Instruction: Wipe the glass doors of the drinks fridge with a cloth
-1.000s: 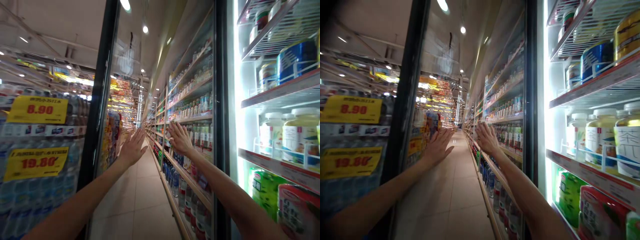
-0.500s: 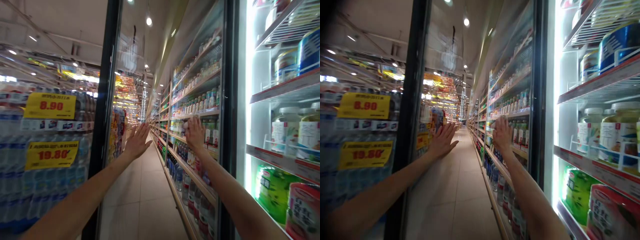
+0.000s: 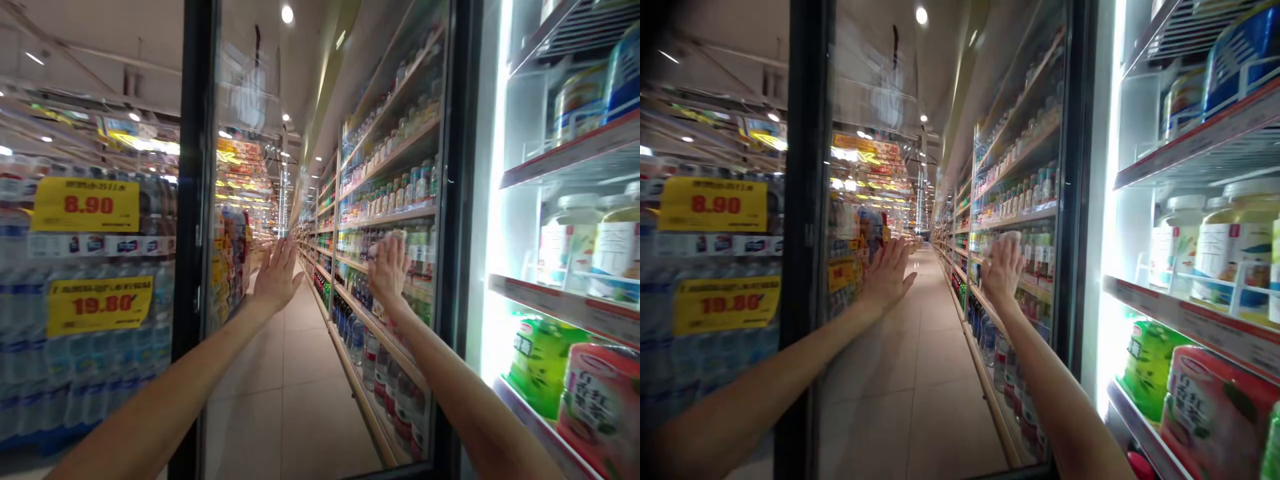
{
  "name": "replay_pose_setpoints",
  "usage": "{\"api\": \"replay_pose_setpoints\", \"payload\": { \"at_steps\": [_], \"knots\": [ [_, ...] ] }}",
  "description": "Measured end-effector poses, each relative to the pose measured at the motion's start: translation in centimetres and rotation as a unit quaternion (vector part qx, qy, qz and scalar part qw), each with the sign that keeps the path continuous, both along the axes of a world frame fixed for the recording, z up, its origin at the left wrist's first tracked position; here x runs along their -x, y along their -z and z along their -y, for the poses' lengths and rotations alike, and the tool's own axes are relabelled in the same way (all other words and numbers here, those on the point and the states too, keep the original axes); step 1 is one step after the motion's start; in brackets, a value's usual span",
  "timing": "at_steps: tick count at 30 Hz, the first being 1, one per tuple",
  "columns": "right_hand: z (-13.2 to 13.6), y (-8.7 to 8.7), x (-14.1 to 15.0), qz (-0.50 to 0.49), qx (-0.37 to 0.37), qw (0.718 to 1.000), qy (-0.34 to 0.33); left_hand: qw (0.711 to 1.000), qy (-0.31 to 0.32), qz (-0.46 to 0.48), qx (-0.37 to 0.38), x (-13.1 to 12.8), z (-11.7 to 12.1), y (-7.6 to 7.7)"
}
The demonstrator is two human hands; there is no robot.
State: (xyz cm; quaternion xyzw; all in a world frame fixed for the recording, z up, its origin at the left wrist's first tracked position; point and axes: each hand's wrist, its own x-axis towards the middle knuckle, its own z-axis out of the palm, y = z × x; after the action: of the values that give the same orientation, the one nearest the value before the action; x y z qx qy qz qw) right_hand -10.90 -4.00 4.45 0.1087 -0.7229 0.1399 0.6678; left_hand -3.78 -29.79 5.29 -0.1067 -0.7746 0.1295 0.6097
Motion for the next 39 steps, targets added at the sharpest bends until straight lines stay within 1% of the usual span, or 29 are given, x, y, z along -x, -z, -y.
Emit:
{"api": "replay_pose_setpoints", "payload": {
  "at_steps": [2, 3, 4, 5, 7, 8, 9, 10, 11, 13, 14, 15, 16, 18, 20, 21, 22, 24, 26, 27, 28, 31, 32, 33, 34, 36, 37, 38, 39],
  "knots": [
    [0.6, 1.2, -0.3, -0.008, -0.156, 0.987, -0.031, 1.0, 0.002, 0.001, 0.001, 0.1, -0.1, 0.3],
    [0.5, 1.7, -0.4, -0.012, -0.207, 0.977, -0.039, 1.0, 0.001, 0.0, 0.0, 0.1, 0.0, 0.4],
    [0.1, 2.0, -0.3, -0.015, -0.218, 0.975, -0.039, 1.0, 0.0, 0.0, -0.001, 0.1, 0.0, 0.5],
    [-0.7, 2.2, 0.0, -0.015, -0.183, 0.983, -0.029, 1.0, -0.001, -0.001, 0.0, 0.1, 0.1, 0.7],
    [-2.5, 2.4, 0.6, -0.004, -0.015, 1.0, 0.009, 1.0, -0.002, 0.001, 0.005, 0.0, 0.1, 1.0],
    [-3.1, 2.5, 0.9, 0.005, 0.066, 0.997, 0.025, 1.0, 0.0, 0.002, 0.007, 0.0, 0.0, 1.2],
    [-3.4, 2.8, 1.0, 0.012, 0.115, 0.993, 0.034, 1.0, 0.002, 0.002, 0.009, 0.0, -0.1, 1.5],
    [-3.4, 3.3, 1.0, 0.017, 0.125, 0.991, 0.035, 1.0, 0.004, 0.003, 0.01, -0.1, -0.3, 1.8],
    [-3.1, 3.9, 0.9, 0.018, 0.095, 0.995, 0.028, 1.0, 0.006, 0.006, 0.012, -0.1, -0.5, 2.1],
    [-2.4, 5.3, 0.5, 0.012, -0.051, 0.999, -0.006, 1.0, 0.009, 0.012, 0.013, 0.0, -0.9, 2.8],
    [-2.3, 5.9, 0.4, 0.009, -0.12, 0.993, -0.021, 1.0, 0.01, 0.015, 0.012, 0.0, -1.0, 3.2],
    [-2.4, 6.3, 0.4, 0.007, -0.156, 0.987, -0.029, 1.0, 0.011, 0.021, 0.012, 0.0, -1.1, 3.5],
    [-2.8, 6.4, 0.5, 0.006, -0.148, 0.989, -0.025, 0.999, 0.012, 0.028, 0.014, 0.0, -1.2, 3.8],
    [-3.8, 6.4, 0.8, 0.008, -0.028, 1.0, 0.006, 0.999, 0.016, 0.041, 0.022, 0.0, -1.4, 4.4],
    [-4.0, 6.4, 1.0, 0.011, 0.084, 0.996, 0.031, 0.999, 0.019, 0.045, 0.025, 0.1, -1.9, 5.2],
    [-3.7, 6.7, 1.0, 0.013, 0.09, 0.995, 0.031, 0.998, 0.02, 0.045, 0.026, 0.1, -2.2, 5.7],
    [-3.2, 7.2, 0.8, 0.016, 0.062, 0.998, 0.023, 0.998, 0.021, 0.047, 0.035, 0.2, -2.5, 6.3],
    [-2.0, 8.6, 0.2, 0.023, -0.059, 0.998, -0.01, 0.995, 0.029, 0.061, 0.074, 0.4, -3.3, 7.6],
    [-1.8, 10.1, 0.0, 0.033, -0.166, 0.985, -0.04, 0.99, 0.034, 0.081, 0.109, 0.5, -4.0, 8.9],
    [-2.1, 10.6, 0.0, 0.035, -0.176, 0.983, -0.042, 0.989, 0.033, 0.087, 0.113, 0.6, -4.3, 9.5],
    [-2.7, 10.9, 0.2, 0.036, -0.146, 0.988, -0.033, 0.989, 0.032, 0.09, 0.109, 0.7, -4.5, 9.9],
    [-4.0, 11.5, 0.6, 0.035, 0.05, 0.998, 0.02, 0.991, 0.028, 0.096, 0.095, 0.8, -4.8, 10.5],
    [-3.9, 11.8, 0.5, 0.036, 0.082, 0.996, 0.027, 0.991, 0.029, 0.095, 0.094, 0.8, -4.8, 10.5],
    [-3.5, 12.1, 0.4, 0.041, 0.076, 0.996, 0.022, 0.991, 0.029, 0.095, 0.091, 0.9, -4.9, 10.6],
    [-3.0, 12.5, 0.1, 0.045, 0.031, 0.998, 0.006, 0.991, 0.027, 0.094, 0.087, 0.9, -4.9, 10.6],
    [-2.1, 13.4, -0.5, 0.056, -0.106, 0.992, -0.036, 0.992, 0.024, 0.093, 0.08, 0.9, -4.9, 10.9],
    [-2.0, 13.7, -0.7, 0.061, -0.153, 0.985, -0.05, 0.992, 0.024, 0.092, 0.078, 0.9, -4.8, 11.1],
    [-2.2, 13.9, -0.8, 0.063, -0.16, 0.984, -0.051, 0.992, 0.025, 0.093, 0.079, 0.8, -4.8, 11.4],
    [-2.5, 13.9, -0.7, 0.064, -0.124, 0.989, -0.04, 0.992, 0.027, 0.094, 0.08, 0.8, -4.8, 11.7]
  ]
}}
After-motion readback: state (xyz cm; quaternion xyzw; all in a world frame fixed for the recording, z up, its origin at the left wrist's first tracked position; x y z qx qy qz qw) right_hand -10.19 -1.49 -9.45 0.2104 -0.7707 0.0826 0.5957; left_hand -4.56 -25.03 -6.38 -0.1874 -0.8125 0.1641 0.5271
